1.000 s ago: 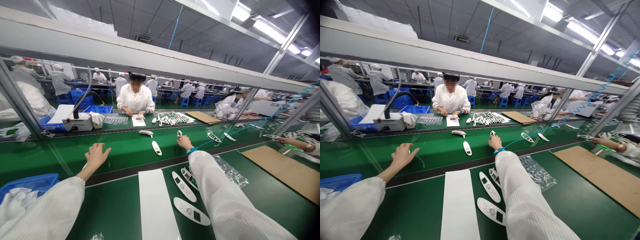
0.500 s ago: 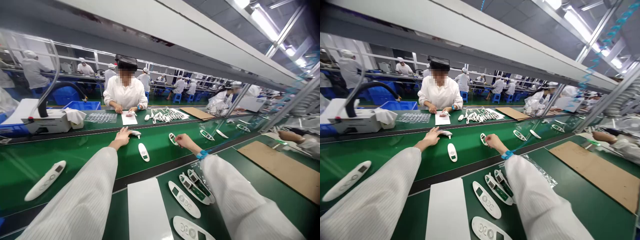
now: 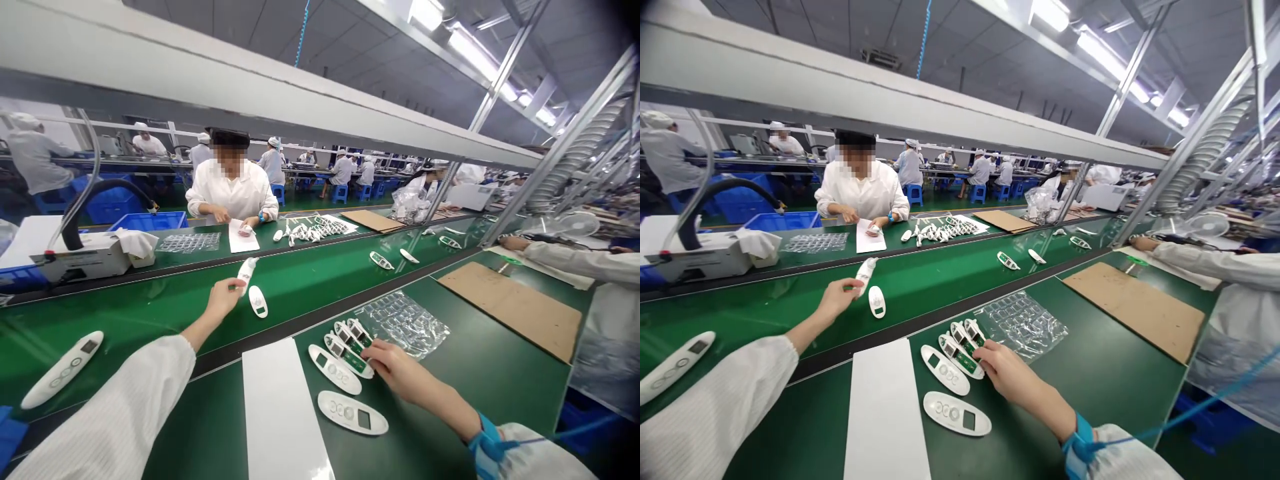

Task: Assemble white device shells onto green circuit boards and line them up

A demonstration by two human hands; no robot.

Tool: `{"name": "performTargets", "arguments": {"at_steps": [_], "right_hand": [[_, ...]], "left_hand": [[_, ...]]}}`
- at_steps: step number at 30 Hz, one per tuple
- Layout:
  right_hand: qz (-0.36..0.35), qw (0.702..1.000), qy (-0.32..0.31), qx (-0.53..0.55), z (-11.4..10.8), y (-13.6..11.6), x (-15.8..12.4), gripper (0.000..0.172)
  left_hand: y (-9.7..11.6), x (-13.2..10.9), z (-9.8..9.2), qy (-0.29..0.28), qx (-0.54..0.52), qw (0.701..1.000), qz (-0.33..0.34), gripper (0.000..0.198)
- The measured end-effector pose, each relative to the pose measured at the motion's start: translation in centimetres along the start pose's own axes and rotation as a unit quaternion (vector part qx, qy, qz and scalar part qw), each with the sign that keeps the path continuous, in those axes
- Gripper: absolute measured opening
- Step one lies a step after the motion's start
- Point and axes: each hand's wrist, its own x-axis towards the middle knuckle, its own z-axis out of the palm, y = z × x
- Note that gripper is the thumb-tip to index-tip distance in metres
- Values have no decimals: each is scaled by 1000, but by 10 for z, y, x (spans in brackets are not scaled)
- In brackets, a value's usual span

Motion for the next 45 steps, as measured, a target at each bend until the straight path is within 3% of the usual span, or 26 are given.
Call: {"name": "performTargets", "arguments": {"at_steps": [3, 6, 8, 10, 13, 16, 20, 24, 26, 28, 29, 31, 33, 35, 37, 39, 42, 45], "right_hand": [[6, 997, 65, 42, 5, -15, -3, 29], [25, 973, 110, 203, 9, -46, 3, 32], [55, 930, 100, 349, 15, -68, 9, 34], [86, 869, 107, 476, 20, -86, 15, 41], [98, 780, 130, 605, 27, -97, 18, 44], [113, 720, 129, 673, 30, -93, 16, 43], [119, 700, 146, 689, 26, -90, 6, 41], [98, 668, 6, 738, 28, -103, -16, 42], [109, 650, -32, 751, 33, -108, -26, 43], [116, 664, -8, 739, 33, -105, -32, 43], [114, 692, 23, 713, 30, -98, -31, 43], [106, 787, 111, 598, 19, -76, -25, 43], [109, 888, 203, 397, 6, -49, -12, 43], [127, 946, 247, 166, -2, -23, 3, 42], [135, 961, 240, -14, 1, -7, 16, 37], [128, 963, 215, -101, 11, 1, 24, 33], [112, 967, 197, -115, 28, 7, 24, 27], [86, 977, 179, -75, 37, 13, 16, 19]], "left_hand": [[22, -63, 24, -36, -154, 987, -9, 11], [44, -131, 55, -76, -296, 952, -16, 19], [58, -170, 73, -103, -372, 922, -26, 32], [68, -198, 85, -135, -430, 892, -46, 38], [74, -220, 91, -176, -490, 848, -98, 41], [70, -227, 89, -228, -515, 812, -153, 41], [69, -238, 87, -286, -525, 781, -179, 34], [78, -262, 90, -366, -513, 756, -178, 35], [79, -272, 93, -394, -490, 755, -184, 35], [77, -274, 94, -402, -455, 773, -185, 37], [74, -270, 93, -397, -431, 791, -177, 40], [65, -251, 87, -365, -376, 839, -144, 47], [52, -219, 74, -289, -314, 900, -86, 41], [37, -182, 56, -182, -239, 953, -38, 27], [20, -146, 35, -84, -157, 984, -15, 20], [1, -115, 12, -10, -69, 998, -4, 17], [-26, -81, -23, 57, 60, 997, -6, 18], [-46, -60, -52, 67, 168, 983, 3, 20]]}}
